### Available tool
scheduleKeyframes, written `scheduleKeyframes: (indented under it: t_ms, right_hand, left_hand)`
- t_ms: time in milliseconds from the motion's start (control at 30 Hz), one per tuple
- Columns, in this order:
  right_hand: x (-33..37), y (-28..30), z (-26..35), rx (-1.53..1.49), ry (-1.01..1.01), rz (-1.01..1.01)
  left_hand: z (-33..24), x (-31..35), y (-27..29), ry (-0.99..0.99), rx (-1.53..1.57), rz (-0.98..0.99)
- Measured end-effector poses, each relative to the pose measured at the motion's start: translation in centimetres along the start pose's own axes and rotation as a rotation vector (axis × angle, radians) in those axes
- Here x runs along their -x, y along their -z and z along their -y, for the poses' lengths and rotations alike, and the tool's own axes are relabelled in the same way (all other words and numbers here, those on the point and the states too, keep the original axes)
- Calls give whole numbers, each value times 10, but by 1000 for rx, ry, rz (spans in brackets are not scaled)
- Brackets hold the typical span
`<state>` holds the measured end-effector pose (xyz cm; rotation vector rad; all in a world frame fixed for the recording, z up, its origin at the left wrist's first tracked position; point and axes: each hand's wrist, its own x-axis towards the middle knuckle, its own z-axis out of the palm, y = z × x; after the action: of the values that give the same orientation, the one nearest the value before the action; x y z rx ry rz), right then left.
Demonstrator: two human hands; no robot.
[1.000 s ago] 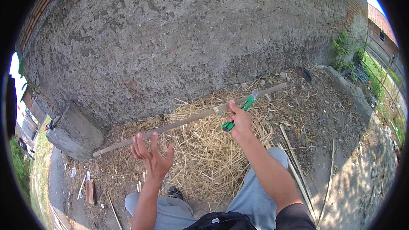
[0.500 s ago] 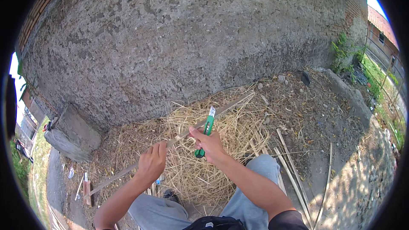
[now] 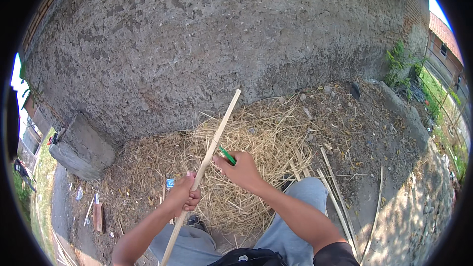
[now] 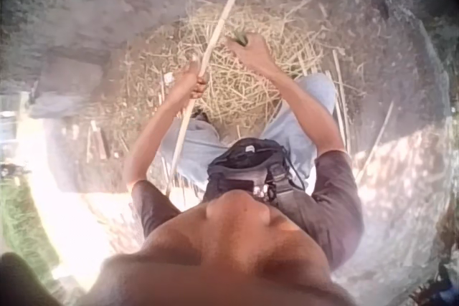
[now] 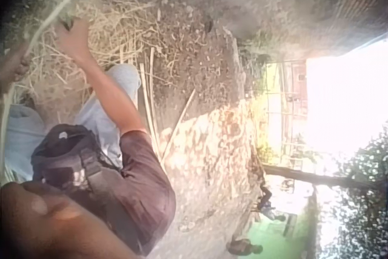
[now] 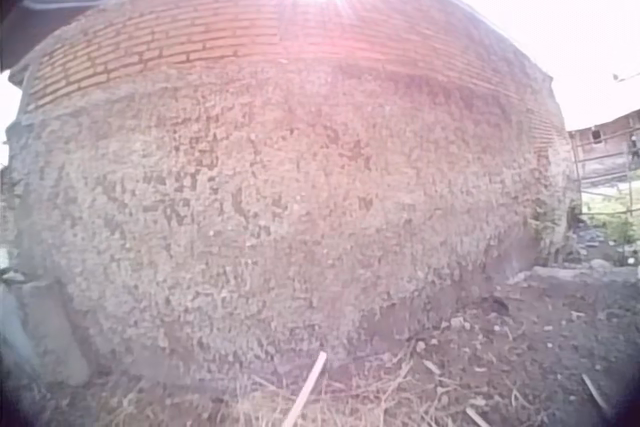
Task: The person whittles a thin bamboo stick using a box cutter, repeatedly shaving off thin layers and checking the straightness and thickness of the stick.
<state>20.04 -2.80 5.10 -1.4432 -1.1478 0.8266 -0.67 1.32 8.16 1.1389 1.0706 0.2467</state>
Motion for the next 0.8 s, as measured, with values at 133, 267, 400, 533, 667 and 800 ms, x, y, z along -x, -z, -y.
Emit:
scheduleKeyframes:
  t_ms: [133, 267, 400, 533, 667, 800]
  right_hand:
    - [-6, 0, -1, 131, -18, 33]
    - [-8, -9, -13, 194, 123, -78]
    - [-16, -4, -21, -234, -36, 169]
    - [-8, 11, -5, -1094, -305, 775]
    - [6, 16, 1, -1114, -231, 934]
    - [11, 14, -5, -1113, -131, 1048]
  left_hand:
    - [13, -17, 11, -39, 239, 157]
    - [29, -34, 14, -89, 343, 115]
    - [41, -40, 15, -41, 491, 149]
    - [50, -36, 21, -41, 530, 162]
    - [50, -24, 15, -33, 513, 137]
    - [53, -22, 15, -30, 496, 104]
